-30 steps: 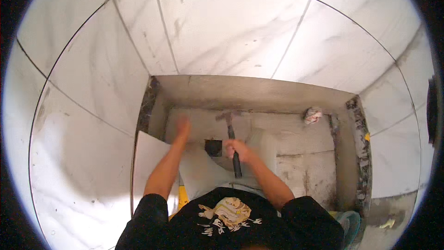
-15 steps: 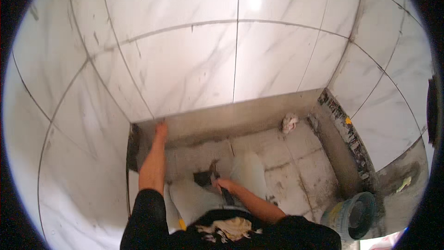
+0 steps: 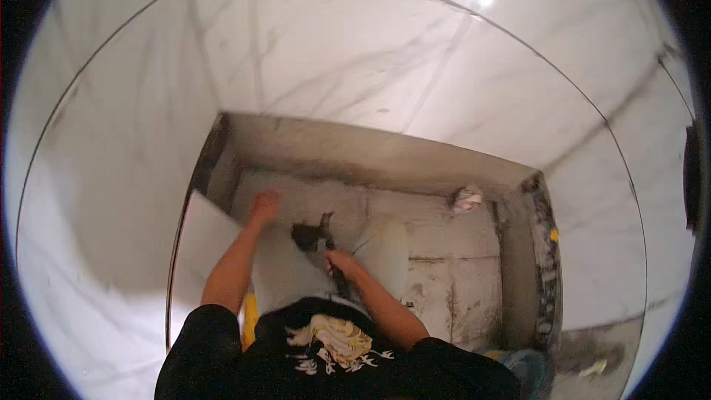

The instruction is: Installing floor tiles in a small restroom using a hammer and manual tools.

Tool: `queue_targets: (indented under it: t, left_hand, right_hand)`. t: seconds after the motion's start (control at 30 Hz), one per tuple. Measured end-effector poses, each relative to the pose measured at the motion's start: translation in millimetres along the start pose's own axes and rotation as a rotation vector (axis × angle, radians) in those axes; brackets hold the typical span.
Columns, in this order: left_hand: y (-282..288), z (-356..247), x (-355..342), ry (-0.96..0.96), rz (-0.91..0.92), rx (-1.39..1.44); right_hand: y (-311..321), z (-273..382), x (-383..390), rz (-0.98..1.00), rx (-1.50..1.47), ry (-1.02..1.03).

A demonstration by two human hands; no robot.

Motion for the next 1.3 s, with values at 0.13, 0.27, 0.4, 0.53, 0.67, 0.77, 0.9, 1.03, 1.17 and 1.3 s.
queue_targets:
  t: [0.13,0.27,0.4,0.53,0.67,0.77,0.9,1.03,1.17,1.3]
  left_hand:
    - [-34.6,72.5,100.3,0.201,-0.032,-0.606]
    - [-31.5,69.3,109.5,-0.107,0.056,-0.288]
    - [-37.7,67.7,80.7,0.273,0.016,-0.701]
    - [-48.6,74.6,64.2,0.229,-0.007,-0.699]
    - [-46.4,81.4,58.6,0.178,-0.032,-0.621]
    - [-43.8,81.8,58.8,0.257,-0.018,-0.607]
    - [-42.2,78.3,59.7,0.179,-0.094,-0.555]
    - [-44.1,84.8,57.8,0.167,-0.072,-0.574]
    - [-47.7,89.4,54.1,0.171,-0.097,-0.565]
    - [-48.7,90.2,55.9,0.145,-0.124,-0.613]
  right_hand:
    - [-10.5,8.6,-6.8,0.089,0.384,-0.098]
    - [-39.1,67.1,-13.5,0.021,0.373,-0.151]
    - [-86.9,161.3,-25.1,-0.025,0.788,0.366]
    - [-128.5,245.9,-30.3,-0.131,0.987,1.002]
    - [-134.5,290.7,-50.8,-0.055,1.015,0.919]
    - [-133.8,301.4,-63.2,-0.07,1.246,0.885]
    - [-138.7,288.2,-69.7,0.008,1.205,0.752]
    - [-140.7,282.4,-64.1,0.095,1.274,0.815]
    - [-131.3,287.1,-61.0,-0.065,1.263,0.646]
    - [-136.9,286.0,-54.1,0.11,1.348,0.704]
Point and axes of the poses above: each hand's wrist, its own x-axis away from the middle knuckle, its own y-axis out of the back of the hand, z = x × y, the point moved 3 cm from there along -x, towards the middle knuckle, and after that the axes turned 9 degrees about y, right-handed, at the moved point
